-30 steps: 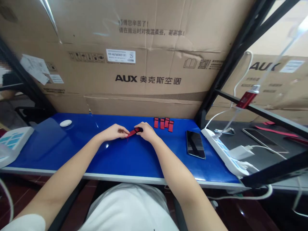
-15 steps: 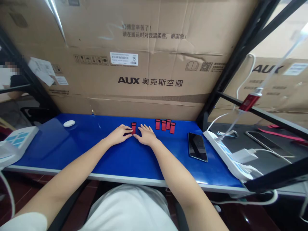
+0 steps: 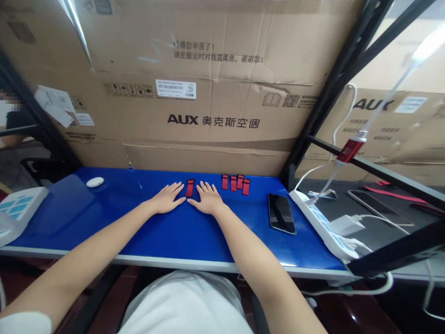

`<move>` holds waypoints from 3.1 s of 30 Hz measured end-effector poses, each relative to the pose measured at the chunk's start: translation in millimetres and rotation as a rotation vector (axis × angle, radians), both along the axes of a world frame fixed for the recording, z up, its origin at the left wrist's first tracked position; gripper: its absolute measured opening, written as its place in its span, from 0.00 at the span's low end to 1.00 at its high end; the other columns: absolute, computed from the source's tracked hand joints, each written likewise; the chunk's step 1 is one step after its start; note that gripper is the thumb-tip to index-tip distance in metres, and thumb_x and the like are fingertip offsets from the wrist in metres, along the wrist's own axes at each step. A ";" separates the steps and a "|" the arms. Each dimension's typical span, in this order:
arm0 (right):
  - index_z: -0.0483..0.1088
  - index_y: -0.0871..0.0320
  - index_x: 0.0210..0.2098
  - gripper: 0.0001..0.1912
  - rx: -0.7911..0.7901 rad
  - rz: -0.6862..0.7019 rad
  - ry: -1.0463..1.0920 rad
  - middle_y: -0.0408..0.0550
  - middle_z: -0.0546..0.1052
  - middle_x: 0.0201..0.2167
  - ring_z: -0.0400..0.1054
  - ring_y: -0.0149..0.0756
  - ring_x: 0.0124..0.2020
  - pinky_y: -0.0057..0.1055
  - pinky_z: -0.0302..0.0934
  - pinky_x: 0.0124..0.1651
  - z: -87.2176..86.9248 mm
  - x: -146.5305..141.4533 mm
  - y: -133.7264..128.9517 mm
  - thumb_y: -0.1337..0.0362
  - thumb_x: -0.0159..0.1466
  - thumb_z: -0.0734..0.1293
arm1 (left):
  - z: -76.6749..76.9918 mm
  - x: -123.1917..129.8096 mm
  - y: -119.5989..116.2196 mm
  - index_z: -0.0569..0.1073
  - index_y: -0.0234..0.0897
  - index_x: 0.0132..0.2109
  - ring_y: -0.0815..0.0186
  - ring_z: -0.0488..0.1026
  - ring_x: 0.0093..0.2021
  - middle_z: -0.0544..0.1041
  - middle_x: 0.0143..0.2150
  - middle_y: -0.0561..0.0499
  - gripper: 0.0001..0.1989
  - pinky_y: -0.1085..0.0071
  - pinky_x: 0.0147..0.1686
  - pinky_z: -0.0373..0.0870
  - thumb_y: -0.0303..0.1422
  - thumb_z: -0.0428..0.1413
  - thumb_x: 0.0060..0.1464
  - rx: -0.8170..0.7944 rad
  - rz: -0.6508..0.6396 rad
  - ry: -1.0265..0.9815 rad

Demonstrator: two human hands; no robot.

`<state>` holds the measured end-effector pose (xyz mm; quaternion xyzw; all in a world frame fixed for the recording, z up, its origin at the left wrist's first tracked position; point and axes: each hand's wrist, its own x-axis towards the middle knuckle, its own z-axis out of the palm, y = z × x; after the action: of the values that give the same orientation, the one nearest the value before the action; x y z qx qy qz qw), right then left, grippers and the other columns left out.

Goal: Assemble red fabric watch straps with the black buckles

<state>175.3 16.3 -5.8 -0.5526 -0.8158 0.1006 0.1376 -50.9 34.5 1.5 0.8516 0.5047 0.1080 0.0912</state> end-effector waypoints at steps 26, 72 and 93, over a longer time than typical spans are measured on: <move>0.46 0.62 0.70 0.46 0.003 0.053 -0.033 0.54 0.43 0.72 0.34 0.49 0.72 0.47 0.29 0.70 2.7 1.9 0.0 0.36 0.65 0.45 | 2.0 3.7 -3.6 0.52 0.36 0.70 0.54 0.43 0.72 0.48 0.72 0.43 0.41 0.52 0.68 0.39 0.58 0.37 0.60 0.056 0.018 0.097; 0.74 0.57 0.41 0.08 0.103 0.198 0.336 0.48 0.67 0.40 0.66 0.32 0.35 0.32 0.63 0.44 10.5 18.8 5.5 0.69 0.61 0.67 | 10.1 27.6 -9.8 0.74 0.40 0.46 0.60 0.73 0.48 0.78 0.47 0.48 0.11 0.65 0.49 0.68 0.29 0.47 0.63 0.106 -0.335 -0.259; 0.66 0.58 0.27 0.14 -0.314 0.243 0.851 0.42 0.70 0.28 0.65 0.32 0.31 0.31 0.60 0.39 18.3 15.7 13.9 0.54 0.56 0.70 | 17.5 30.3 -13.3 0.73 0.39 0.51 0.61 0.75 0.42 0.76 0.42 0.47 0.14 0.67 0.44 0.70 0.38 0.55 0.59 0.276 -0.407 -0.251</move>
<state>191.0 30.2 12.5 -0.3767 -0.7206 0.4558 0.3620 -20.6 21.3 19.1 0.9199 0.2884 0.2596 0.0560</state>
